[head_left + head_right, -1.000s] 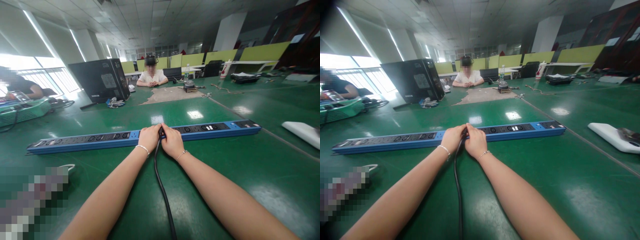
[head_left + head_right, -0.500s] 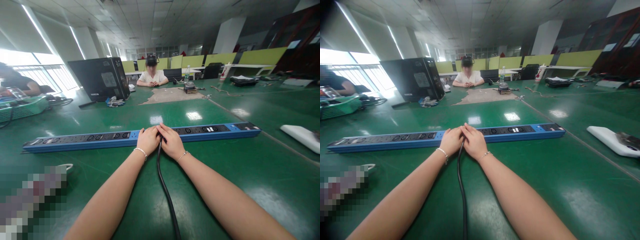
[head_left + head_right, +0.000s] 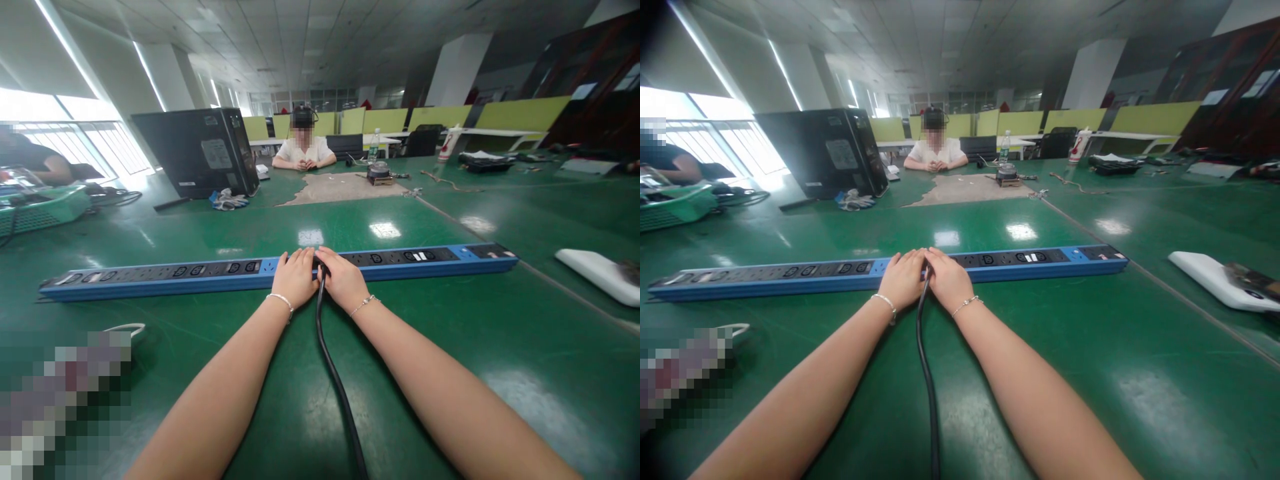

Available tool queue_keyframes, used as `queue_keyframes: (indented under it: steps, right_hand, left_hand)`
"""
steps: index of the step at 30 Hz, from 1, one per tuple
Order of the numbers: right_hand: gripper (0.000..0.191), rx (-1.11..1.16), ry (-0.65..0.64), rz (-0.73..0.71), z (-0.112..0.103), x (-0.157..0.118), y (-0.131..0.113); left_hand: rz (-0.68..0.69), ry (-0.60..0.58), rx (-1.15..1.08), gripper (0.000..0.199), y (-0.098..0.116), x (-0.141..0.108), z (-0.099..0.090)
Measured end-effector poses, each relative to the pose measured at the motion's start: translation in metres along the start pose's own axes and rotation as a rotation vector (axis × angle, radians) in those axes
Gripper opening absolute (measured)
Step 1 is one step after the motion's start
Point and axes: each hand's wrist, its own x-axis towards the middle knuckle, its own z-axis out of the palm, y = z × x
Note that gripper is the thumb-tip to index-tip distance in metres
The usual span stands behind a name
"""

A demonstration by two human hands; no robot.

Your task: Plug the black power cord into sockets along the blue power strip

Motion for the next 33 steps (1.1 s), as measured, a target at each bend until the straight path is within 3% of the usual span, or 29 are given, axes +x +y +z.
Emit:
queue_keyframes:
  steps: [7, 13, 24, 26, 30, 33]
  right_hand:
    - [0.037, 0.006, 0.022, -0.014, 0.001, -0.002, 0.002]
    - [0.04, 0.002, 0.002, 0.035, 0.007, 0.001, 0.007]
    - [0.032, 0.003, 0.062, -0.004, 0.008, -0.002, 0.012]
    - [0.031, 0.034, 0.112, 0.004, 0.004, 0.001, 0.01]
    - [0.031, 0.099, 0.379, 0.082, -0.018, 0.015, 0.006]
    - [0.029, 0.103, 0.475, 0.144, -0.042, 0.018, 0.019]
  left_hand:
    - [0.016, 0.056, 0.002, 0.042, 0.001, -0.002, 0.002]
    - [0.011, 0.045, -0.009, 0.042, 0.002, 0.0, -0.001]
    - [0.011, 0.053, -0.008, 0.046, 0.002, -0.001, 0.003]
    - [0.016, 0.059, -0.022, 0.048, 0.002, 0.0, 0.004]
    - [0.011, 0.048, -0.033, 0.058, 0.002, 0.0, 0.003]
    - [0.013, 0.032, -0.031, 0.062, 0.001, 0.0, 0.002]
